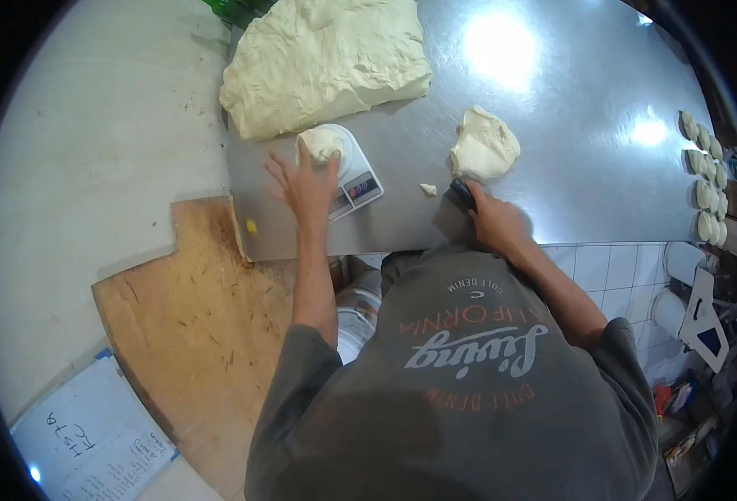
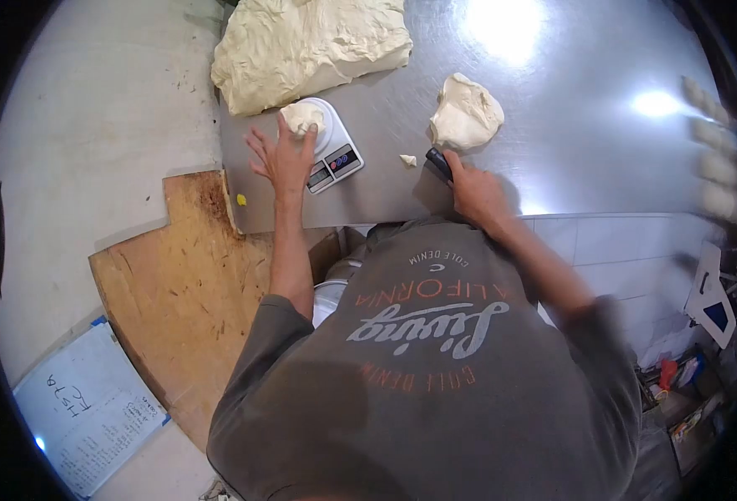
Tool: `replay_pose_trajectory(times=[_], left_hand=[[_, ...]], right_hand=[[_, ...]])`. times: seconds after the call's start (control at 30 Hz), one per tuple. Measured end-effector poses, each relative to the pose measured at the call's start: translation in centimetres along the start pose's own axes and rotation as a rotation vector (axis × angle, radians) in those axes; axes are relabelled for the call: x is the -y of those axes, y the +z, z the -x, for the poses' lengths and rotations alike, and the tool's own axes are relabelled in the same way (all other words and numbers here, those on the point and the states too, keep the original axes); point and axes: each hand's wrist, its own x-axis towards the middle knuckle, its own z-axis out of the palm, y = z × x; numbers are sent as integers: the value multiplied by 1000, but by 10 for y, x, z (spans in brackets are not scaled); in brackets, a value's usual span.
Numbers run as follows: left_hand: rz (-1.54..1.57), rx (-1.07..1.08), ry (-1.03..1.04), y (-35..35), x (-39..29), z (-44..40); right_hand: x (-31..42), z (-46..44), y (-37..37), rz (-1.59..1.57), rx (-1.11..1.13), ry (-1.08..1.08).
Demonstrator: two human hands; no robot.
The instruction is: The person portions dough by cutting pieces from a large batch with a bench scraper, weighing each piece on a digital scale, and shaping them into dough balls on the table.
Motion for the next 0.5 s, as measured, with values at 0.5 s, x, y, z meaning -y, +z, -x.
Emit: replay_pose_trajectory(times=[0.5], left_hand=[[328,-506,-179,-118,9,-7]], right_hand=[[-4,-3,-9,-86,44,36]])
